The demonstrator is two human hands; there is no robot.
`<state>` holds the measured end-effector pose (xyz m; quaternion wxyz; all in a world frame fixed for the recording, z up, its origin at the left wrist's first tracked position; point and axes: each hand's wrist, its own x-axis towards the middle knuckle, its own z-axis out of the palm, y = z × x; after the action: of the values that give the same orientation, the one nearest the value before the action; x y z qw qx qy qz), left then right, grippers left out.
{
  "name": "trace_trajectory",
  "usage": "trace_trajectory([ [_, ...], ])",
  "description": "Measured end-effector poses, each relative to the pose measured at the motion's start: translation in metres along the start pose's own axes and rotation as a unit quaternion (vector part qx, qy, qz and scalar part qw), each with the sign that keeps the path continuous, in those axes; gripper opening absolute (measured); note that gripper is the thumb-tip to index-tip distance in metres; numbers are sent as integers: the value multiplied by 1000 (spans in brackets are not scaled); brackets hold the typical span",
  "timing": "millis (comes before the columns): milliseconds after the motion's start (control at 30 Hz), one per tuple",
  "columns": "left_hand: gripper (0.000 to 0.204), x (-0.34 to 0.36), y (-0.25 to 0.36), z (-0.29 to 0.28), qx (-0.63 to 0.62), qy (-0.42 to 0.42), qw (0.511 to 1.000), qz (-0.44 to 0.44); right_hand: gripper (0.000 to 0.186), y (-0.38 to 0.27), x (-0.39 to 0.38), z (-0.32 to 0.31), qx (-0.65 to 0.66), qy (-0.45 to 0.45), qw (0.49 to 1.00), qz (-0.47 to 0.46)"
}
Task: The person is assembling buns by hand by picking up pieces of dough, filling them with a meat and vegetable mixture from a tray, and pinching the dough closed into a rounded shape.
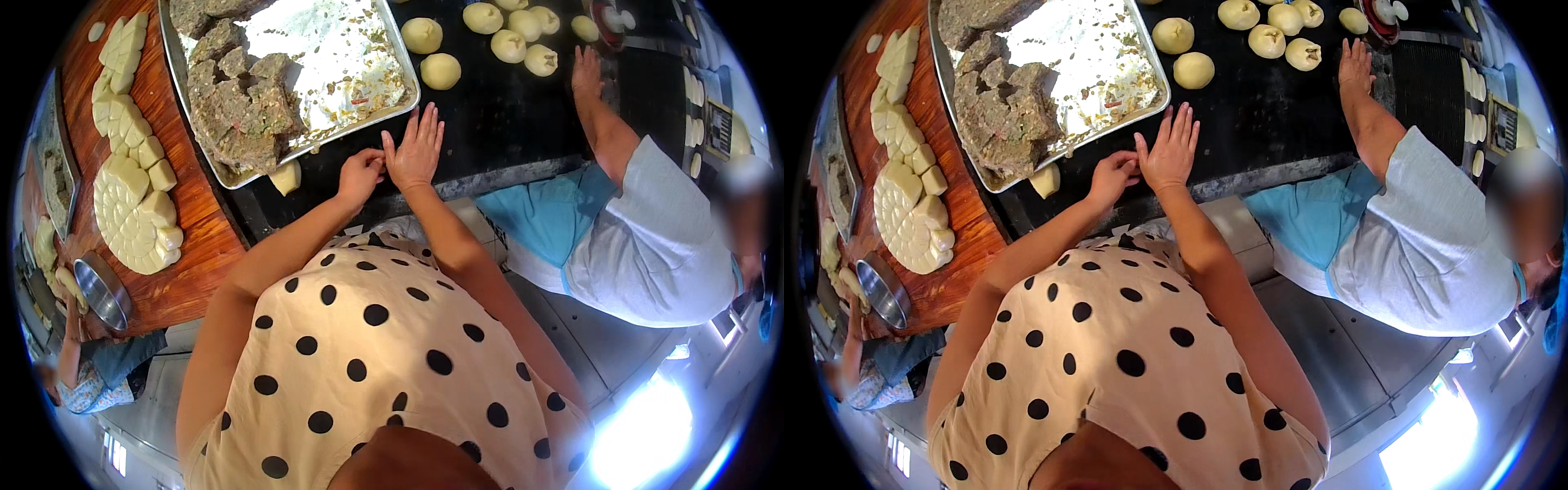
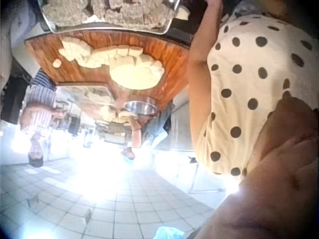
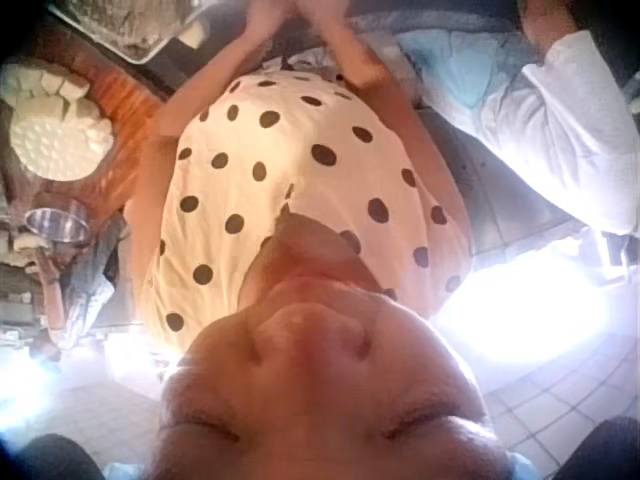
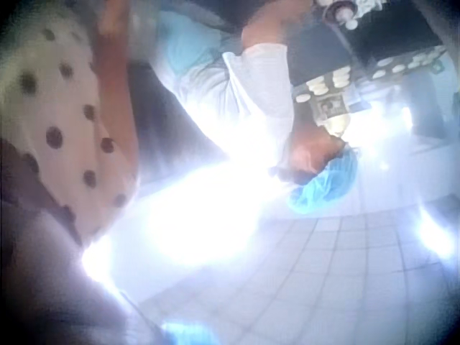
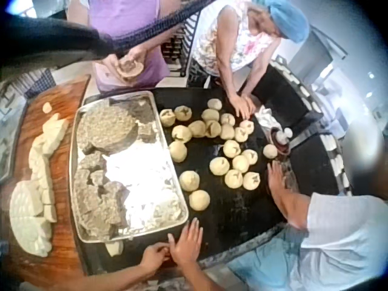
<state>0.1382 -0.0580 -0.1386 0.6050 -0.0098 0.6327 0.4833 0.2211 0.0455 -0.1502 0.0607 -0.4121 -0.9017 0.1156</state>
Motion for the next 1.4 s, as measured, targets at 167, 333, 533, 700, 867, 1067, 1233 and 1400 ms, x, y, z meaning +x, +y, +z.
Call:
trace_trajectory([
  [167, 19, -24, -12, -25, -88, -4, 996, -27, 74, -10, 8, 1, -24, -18, 999, 18],
  [333, 18, -36, -3, -31, -66, -45, 997, 7, 74, -7, 16, 8, -31, 12, 999, 10],
  [533, 23, -68, 10, -64, -31, -65, 997, 1, 65, 21, 23, 21, 91, 60, 990, 90],
  [700, 23, -77, -8, -72, -62, -57, 996, -22, 63, 31, 36, 9, -27, 74, 996, 32],
  [867, 26, -107, 0, -71, -65, -120, 991, -7, 70, 21, 27, 19, -2, 80, 991, 107],
  [1067, 25, -108, -16, -98, -39, -63, 997, 8, 76, -24, 21, 17, -57, 60, 990, 112],
  [1233, 26, -117, -4, -94, -45, -108, 993, 33, 78, -18, 18, 17, -14, 78, 990, 117],
  [1400, 27, -123, -15, -107, -22, -59, 998, 7, 73, -34, -7, 6, -24, 56, 998, 21],
])
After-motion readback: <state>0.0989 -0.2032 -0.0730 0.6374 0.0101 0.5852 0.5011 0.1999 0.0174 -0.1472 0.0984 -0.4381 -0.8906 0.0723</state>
